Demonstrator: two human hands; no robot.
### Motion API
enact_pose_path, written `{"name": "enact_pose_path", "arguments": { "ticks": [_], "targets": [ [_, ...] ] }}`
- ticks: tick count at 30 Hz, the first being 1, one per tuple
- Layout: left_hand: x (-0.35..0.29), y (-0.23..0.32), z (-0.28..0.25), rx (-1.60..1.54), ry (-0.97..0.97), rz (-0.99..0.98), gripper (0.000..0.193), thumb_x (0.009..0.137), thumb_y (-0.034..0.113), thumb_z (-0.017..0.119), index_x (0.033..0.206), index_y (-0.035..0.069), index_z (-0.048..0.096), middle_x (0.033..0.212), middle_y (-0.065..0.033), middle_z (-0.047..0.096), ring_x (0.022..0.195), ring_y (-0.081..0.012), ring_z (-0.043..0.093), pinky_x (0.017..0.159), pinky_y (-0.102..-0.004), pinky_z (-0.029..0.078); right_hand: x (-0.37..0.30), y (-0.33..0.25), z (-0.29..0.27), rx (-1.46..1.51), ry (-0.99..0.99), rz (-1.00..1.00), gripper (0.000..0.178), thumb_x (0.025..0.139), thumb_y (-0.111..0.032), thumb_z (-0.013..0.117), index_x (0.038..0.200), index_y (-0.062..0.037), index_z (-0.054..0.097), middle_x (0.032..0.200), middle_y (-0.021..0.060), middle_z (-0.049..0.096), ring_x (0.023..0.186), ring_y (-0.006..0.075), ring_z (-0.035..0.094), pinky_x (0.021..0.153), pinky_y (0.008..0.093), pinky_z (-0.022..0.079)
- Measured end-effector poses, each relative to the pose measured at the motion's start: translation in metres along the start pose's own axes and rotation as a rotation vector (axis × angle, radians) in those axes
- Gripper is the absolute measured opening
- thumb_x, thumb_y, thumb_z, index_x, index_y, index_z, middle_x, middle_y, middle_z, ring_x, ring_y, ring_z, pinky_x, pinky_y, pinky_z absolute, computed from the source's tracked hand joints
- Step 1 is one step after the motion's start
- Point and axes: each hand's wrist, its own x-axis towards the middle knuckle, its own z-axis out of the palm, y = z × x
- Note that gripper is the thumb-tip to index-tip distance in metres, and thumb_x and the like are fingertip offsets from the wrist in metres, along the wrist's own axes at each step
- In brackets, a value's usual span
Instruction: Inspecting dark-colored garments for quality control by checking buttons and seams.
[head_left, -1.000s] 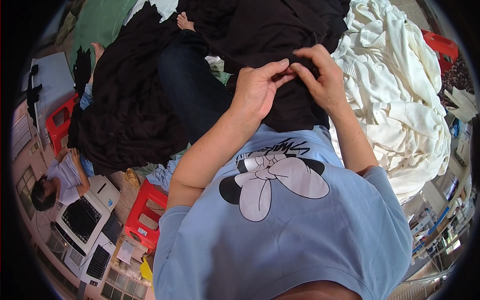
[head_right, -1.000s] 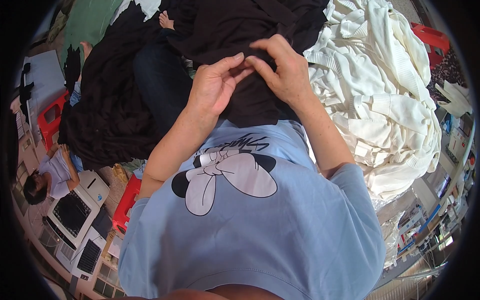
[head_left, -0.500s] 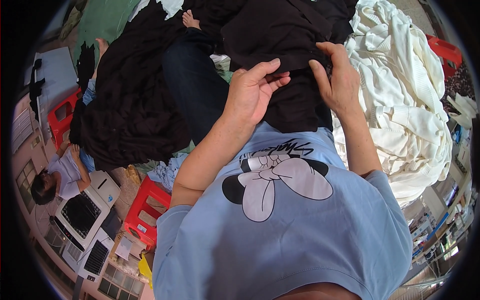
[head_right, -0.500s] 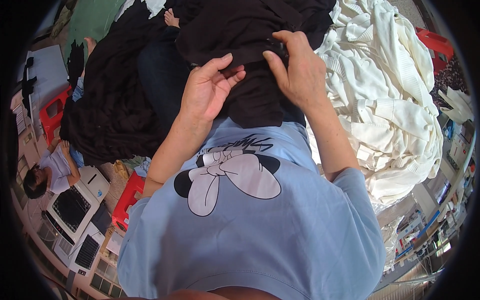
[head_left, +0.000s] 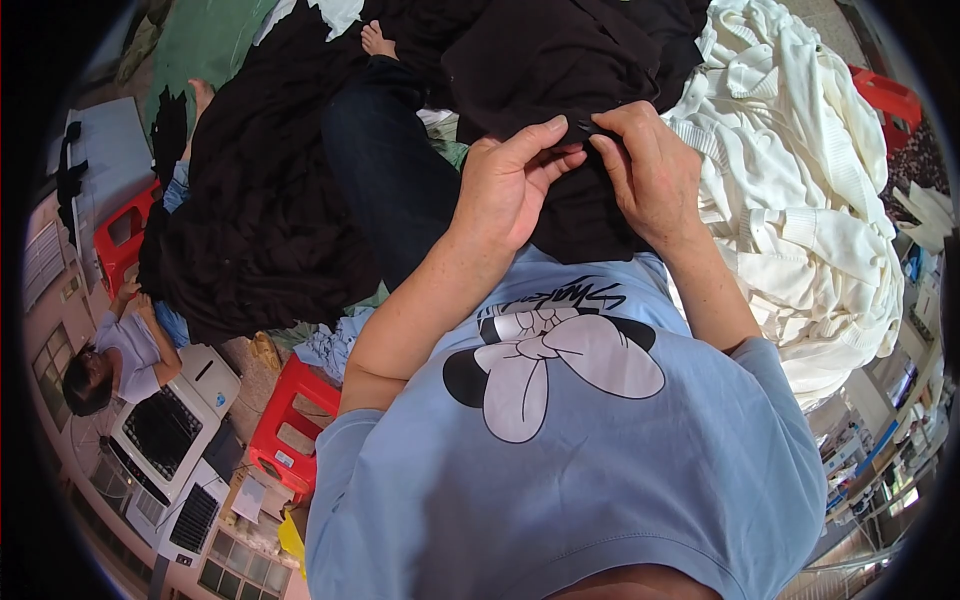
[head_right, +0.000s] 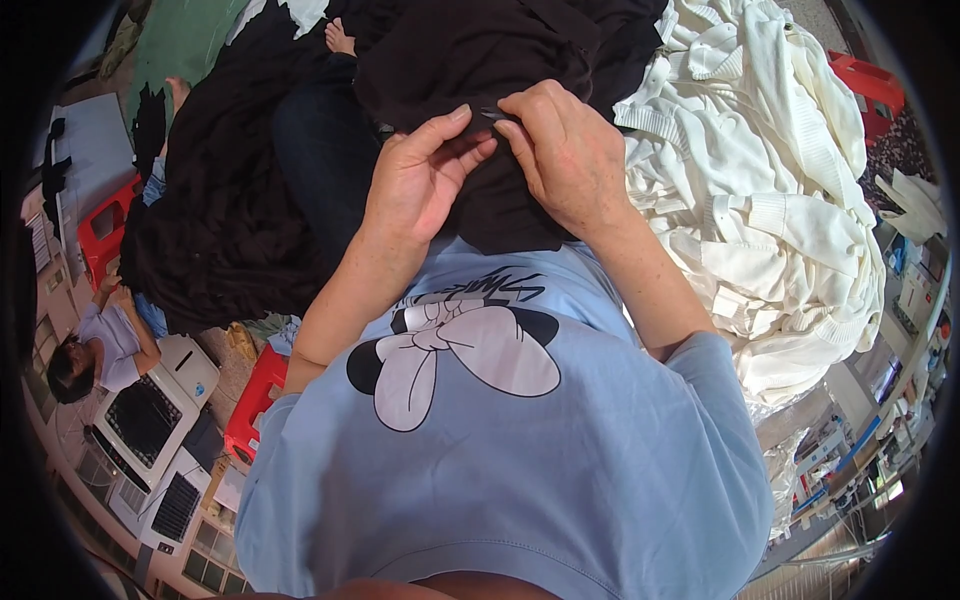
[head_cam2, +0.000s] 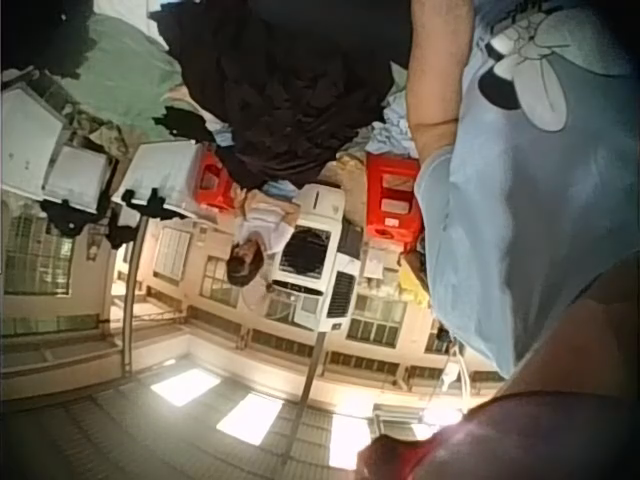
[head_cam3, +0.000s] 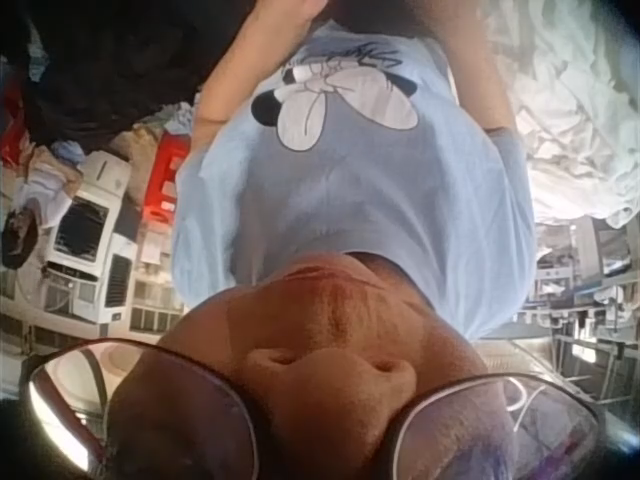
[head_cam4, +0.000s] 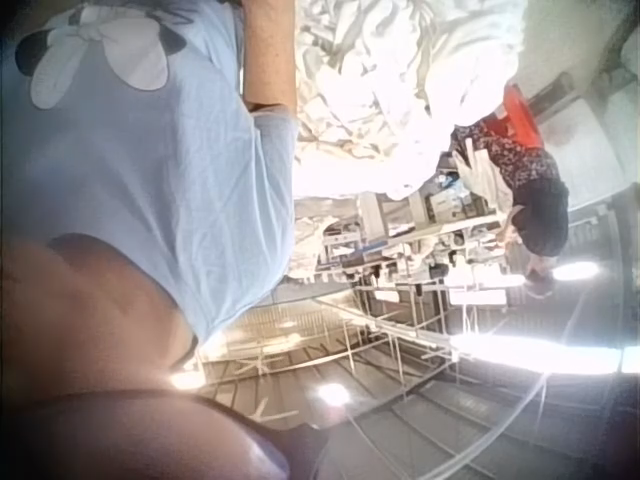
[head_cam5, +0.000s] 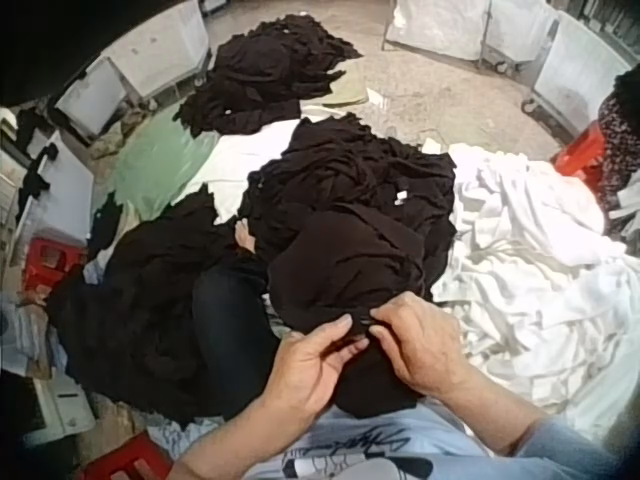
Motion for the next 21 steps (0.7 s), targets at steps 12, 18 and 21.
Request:
{"name": "enact_pose_path", "arguments": {
  "ticks": [12,18,21],
  "targets": [
    [0.0019,-0.0033,-0.0024,0.019,-0.013,0.006,0.011,0.095,0.009,0.072,0.096,-0.001,0.076,0.097,-0.0115,0.075,0.092,-0.0227,0.071,0.09,-0.0406,0.058,-0.002,0.0028,-0.0012,0.031,0.002,0.057,0.014,0.092,-0.012,0.072,0.103,-0.0072,0.065,0.093,0.0076,0.066,0.078,0.0277,0.068,0.065,0.036,0.053],
    [0.003,-0.0054,-0.0038,0.024,-0.015,0.011,0.014,0.095,0.009,0.072,0.095,-0.004,0.076,0.097,-0.0126,0.075,0.091,-0.0232,0.072,0.09,-0.0403,0.058,-0.0017,0.0023,0.0007,-0.003,-0.001,0.036,0.014,0.092,-0.013,0.073,0.102,-0.0074,0.065,0.092,0.007,0.065,0.078,0.0274,0.068,0.065,0.0365,0.052],
    [0.0032,-0.0058,-0.0056,0.031,-0.024,0.008,0.012,0.096,0.009,0.071,0.097,-0.003,0.076,0.098,-0.0117,0.075,0.092,-0.0236,0.072,0.092,-0.0414,0.058,-0.0016,0.0037,0.0018,-0.016,0.001,0.017,0.014,0.091,-0.013,0.073,0.101,-0.0075,0.065,0.092,0.0065,0.065,0.079,0.0272,0.067,0.065,0.0364,0.052]
  ]
}}
